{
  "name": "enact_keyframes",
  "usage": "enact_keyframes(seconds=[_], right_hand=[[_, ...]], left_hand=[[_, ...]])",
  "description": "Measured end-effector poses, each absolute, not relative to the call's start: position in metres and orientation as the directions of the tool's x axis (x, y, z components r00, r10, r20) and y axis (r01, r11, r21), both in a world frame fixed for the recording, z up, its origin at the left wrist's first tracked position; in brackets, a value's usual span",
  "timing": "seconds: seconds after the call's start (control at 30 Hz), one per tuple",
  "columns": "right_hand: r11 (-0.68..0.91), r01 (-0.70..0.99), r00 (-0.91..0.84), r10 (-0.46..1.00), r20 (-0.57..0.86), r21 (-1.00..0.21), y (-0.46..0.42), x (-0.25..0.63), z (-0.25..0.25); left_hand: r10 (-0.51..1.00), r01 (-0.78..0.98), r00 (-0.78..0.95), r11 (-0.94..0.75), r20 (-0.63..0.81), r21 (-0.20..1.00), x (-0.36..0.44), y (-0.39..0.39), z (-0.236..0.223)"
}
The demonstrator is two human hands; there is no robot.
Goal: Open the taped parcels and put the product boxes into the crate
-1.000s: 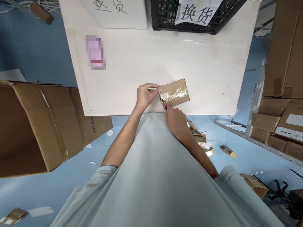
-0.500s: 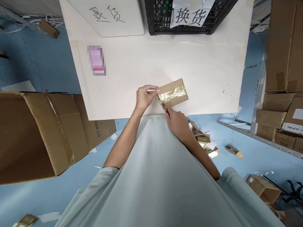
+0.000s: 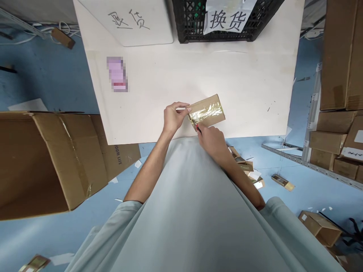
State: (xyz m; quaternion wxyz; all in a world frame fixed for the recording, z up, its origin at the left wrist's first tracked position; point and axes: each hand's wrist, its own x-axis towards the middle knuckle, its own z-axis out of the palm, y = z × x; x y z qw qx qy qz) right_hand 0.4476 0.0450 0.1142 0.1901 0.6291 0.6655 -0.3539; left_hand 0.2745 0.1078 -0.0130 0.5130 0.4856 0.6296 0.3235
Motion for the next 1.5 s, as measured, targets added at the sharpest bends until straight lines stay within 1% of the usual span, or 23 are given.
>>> enact_keyframes(seconds=[0.1,0.27,0.33,0.47,0.57,0.63,0.7,0.77,0.83,0.9,0.93,1.0,1.07,1.13,1.17,1.23,1.3,1.5], right_hand=[[0.054,0.956,-0.241,0.7,-0.672,-0.287,0.05,0.456,0.106],[0.174,0.914,-0.368,0.738,-0.565,-0.367,0.045,0.486,0.083],[0.22,0.905,-0.399,0.734,-0.549,-0.363,0.042,0.494,0.076],[0.316,0.898,-0.439,0.693,-0.572,-0.306,0.042,0.494,0.069],[0.313,0.907,-0.42,0.704,-0.573,-0.281,0.039,0.489,0.068],[0.276,0.913,-0.402,0.734,-0.548,-0.3,0.033,0.491,0.067],[0.192,0.918,-0.349,0.805,-0.479,-0.347,0.026,0.498,0.063],[0.035,0.912,-0.198,0.911,-0.362,-0.409,0.019,0.511,0.056],[-0.162,0.855,0.037,0.967,-0.254,-0.492,0.015,0.526,0.047],[-0.323,0.744,0.236,0.946,-0.221,-0.586,0.013,0.539,0.039],[-0.378,0.684,0.297,0.925,-0.235,-0.624,0.014,0.543,0.037],[-0.447,0.6,0.351,0.892,-0.284,-0.664,0.015,0.548,0.036],[-0.477,0.597,0.343,0.878,-0.332,-0.645,0.016,0.548,0.041],[-0.476,0.668,0.31,0.877,-0.367,-0.572,0.019,0.545,0.052],[-0.462,0.717,0.29,0.879,-0.379,-0.522,0.021,0.543,0.059],[-0.409,0.811,0.248,0.888,-0.388,-0.419,0.025,0.539,0.073],[-0.347,0.873,0.201,0.896,-0.395,-0.343,0.031,0.536,0.084],[-0.264,0.932,0.132,0.886,-0.445,-0.249,0.048,0.531,0.094]], left_hand=[[0.944,0.283,-0.008,0.319,-0.33,0.904,0.273,0.108,-0.014],[0.938,0.273,0.018,0.328,-0.345,0.905,0.273,0.109,-0.014],[0.94,0.285,0.022,0.321,-0.341,0.903,0.274,0.109,-0.013],[0.941,0.309,0.034,0.31,-0.336,0.899,0.275,0.11,-0.011],[0.938,0.324,0.045,0.312,-0.344,0.893,0.275,0.112,-0.01],[0.937,0.335,0.047,0.312,-0.347,0.889,0.274,0.113,-0.011],[0.935,0.343,0.046,0.316,-0.351,0.885,0.273,0.113,-0.012],[0.934,0.352,0.049,0.315,-0.354,0.881,0.272,0.112,-0.012],[0.942,0.386,0.049,0.288,-0.332,0.876,0.273,0.111,-0.01],[0.968,0.463,0.049,0.196,-0.246,0.864,0.281,0.109,-0.004],[0.981,0.509,0.063,0.127,-0.185,0.851,0.289,0.108,0.0],[0.986,0.574,0.154,-0.036,-0.064,0.818,0.309,0.105,0.007],[0.952,0.564,0.306,-0.187,0.008,0.804,0.333,0.103,0.01],[0.903,0.51,0.428,-0.278,0.04,0.814,0.355,0.101,0.008],[0.887,0.487,0.458,-0.297,0.049,0.821,0.362,0.1,0.005],[0.881,0.467,0.47,-0.301,0.055,0.832,0.371,0.099,-0.003],[0.885,0.463,0.462,-0.298,0.059,0.835,0.371,0.098,-0.009],[0.887,0.473,0.457,-0.307,0.068,0.826,0.366,0.097,-0.012]])
